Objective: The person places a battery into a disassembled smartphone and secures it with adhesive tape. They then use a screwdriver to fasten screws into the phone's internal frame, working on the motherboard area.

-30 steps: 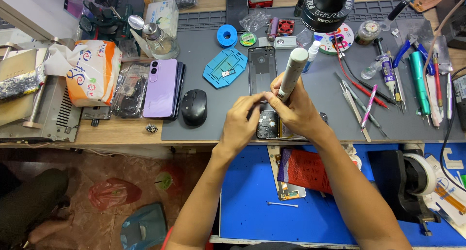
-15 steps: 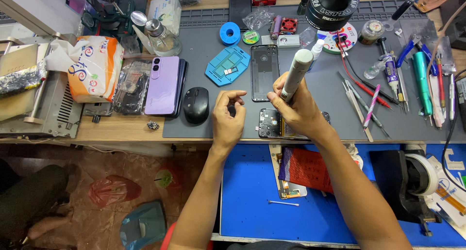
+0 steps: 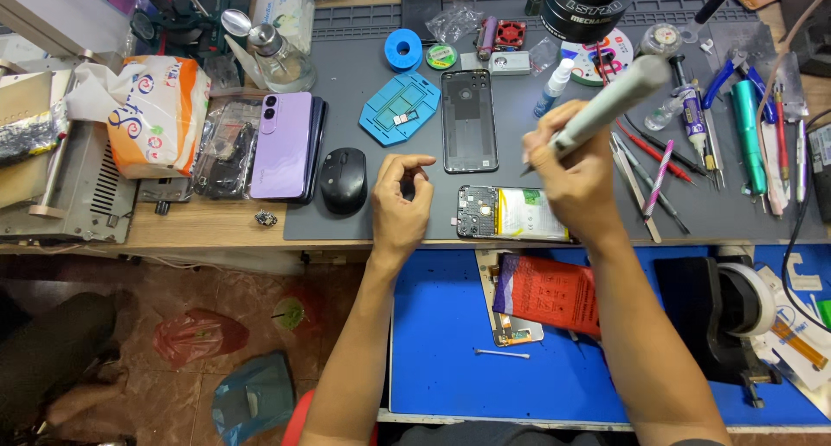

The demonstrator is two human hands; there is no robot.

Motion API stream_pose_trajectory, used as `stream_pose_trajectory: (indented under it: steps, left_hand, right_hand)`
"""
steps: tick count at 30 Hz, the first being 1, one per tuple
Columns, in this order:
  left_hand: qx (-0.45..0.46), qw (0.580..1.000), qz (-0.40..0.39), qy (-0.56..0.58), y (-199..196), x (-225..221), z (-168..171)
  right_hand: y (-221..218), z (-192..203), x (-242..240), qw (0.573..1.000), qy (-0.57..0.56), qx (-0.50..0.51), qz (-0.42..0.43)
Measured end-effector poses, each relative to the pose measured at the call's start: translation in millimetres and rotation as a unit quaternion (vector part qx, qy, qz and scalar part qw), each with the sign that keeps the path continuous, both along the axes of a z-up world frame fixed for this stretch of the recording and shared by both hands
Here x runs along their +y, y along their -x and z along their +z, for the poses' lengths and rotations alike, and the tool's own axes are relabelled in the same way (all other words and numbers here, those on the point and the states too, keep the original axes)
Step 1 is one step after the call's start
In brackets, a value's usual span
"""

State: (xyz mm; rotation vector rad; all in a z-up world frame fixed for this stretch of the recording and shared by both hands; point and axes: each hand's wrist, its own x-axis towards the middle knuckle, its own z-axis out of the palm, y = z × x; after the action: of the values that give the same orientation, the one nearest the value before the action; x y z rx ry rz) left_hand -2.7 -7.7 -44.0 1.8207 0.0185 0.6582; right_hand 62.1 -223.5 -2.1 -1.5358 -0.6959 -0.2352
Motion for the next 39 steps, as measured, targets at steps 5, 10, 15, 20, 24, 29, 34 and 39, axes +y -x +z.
stream_pose_trajectory:
  steps: [5,10,15,20,24,29,34,39]
  left_hand:
    - [0.012,1.0,-0.007,0.006,1.4,0.0,3.5]
    - [0.027,0.999,-0.009,0.016,0.7,2.7,-4.1]
    - [0.038,0.999,0.005,0.01,5.6,-4.1,7.2]
    - [0.066,0.996,0.041,0.039,5.6,-9.9,2.1]
    - [0.051,0.998,0.033,0.025,-0.4,-7.1,-5.7]
    - [0.059,0.998,0.032,0.017,2.0,-8.7,-2.8]
    - [0.067,0.997,0.03,0.028,0.9,-6.5,-10.6]
    - [0.108,0.992,0.012,0.059,3.6,-7.3,-1.6]
  right_hand:
    - [-12.7,-6.1,-57.2,0.993,-0.021,-0.026,-0.114]
    - [-11.5,-23.9,-83.4,0.988,-0.021,-0.025,-0.153]
    - [-12.3,-41.4,-82.9,0.985,-0.017,-0.007,-0.173]
    - [-11.2,-41.1,-83.2,0.985,-0.011,-0.002,-0.174]
    - [-6.5,-38.1,-80.2,0.984,-0.015,-0.009,-0.175]
    - [4.7,-17.4,-79.4,0.985,-0.047,-0.001,-0.165]
    - [58.7,26.2,-94.5,0.995,-0.022,0.047,-0.086]
    - [106.9,41.1,-93.0,0.963,0.242,0.06,0.098]
